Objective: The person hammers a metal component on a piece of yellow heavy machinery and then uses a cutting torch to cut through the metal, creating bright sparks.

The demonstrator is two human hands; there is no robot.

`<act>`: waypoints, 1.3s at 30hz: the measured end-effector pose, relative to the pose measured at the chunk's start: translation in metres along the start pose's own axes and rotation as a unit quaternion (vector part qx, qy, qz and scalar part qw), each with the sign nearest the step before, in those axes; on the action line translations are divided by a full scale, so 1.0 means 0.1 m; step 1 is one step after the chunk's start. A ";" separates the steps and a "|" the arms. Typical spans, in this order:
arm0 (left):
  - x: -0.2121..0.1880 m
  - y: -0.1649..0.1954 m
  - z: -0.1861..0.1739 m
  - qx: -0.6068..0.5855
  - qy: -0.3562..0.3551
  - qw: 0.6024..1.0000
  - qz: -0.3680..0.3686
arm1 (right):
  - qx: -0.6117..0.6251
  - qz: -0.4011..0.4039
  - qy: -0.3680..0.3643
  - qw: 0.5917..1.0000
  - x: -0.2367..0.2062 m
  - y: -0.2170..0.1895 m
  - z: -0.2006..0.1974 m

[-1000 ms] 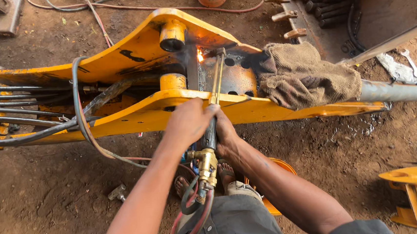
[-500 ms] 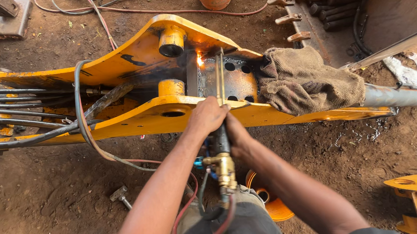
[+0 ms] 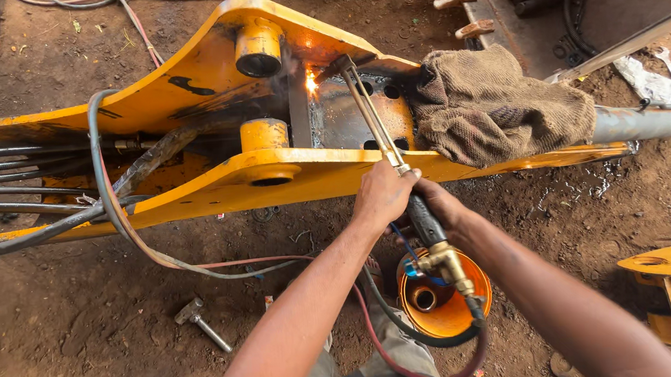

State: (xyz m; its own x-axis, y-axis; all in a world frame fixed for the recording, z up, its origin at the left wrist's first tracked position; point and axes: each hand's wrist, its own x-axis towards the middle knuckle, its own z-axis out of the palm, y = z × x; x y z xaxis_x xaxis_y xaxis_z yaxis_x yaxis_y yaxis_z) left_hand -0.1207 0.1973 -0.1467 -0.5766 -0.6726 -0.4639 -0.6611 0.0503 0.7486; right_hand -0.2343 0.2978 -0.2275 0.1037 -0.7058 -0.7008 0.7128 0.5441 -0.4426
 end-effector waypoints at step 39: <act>-0.27 -0.25 -0.29 -0.025 -0.013 0.999 0.021 | -0.006 -0.056 0.044 0.997 0.06 0.17 0.44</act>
State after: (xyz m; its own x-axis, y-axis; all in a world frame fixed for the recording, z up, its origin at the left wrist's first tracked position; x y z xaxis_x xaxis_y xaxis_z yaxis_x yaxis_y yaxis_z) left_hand -0.0745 0.1929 -0.1395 -0.6158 -0.6516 -0.4430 -0.6118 0.0411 0.7899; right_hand -0.1908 0.2828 -0.2147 -0.0378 -0.7209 -0.6920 0.7082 0.4692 -0.5275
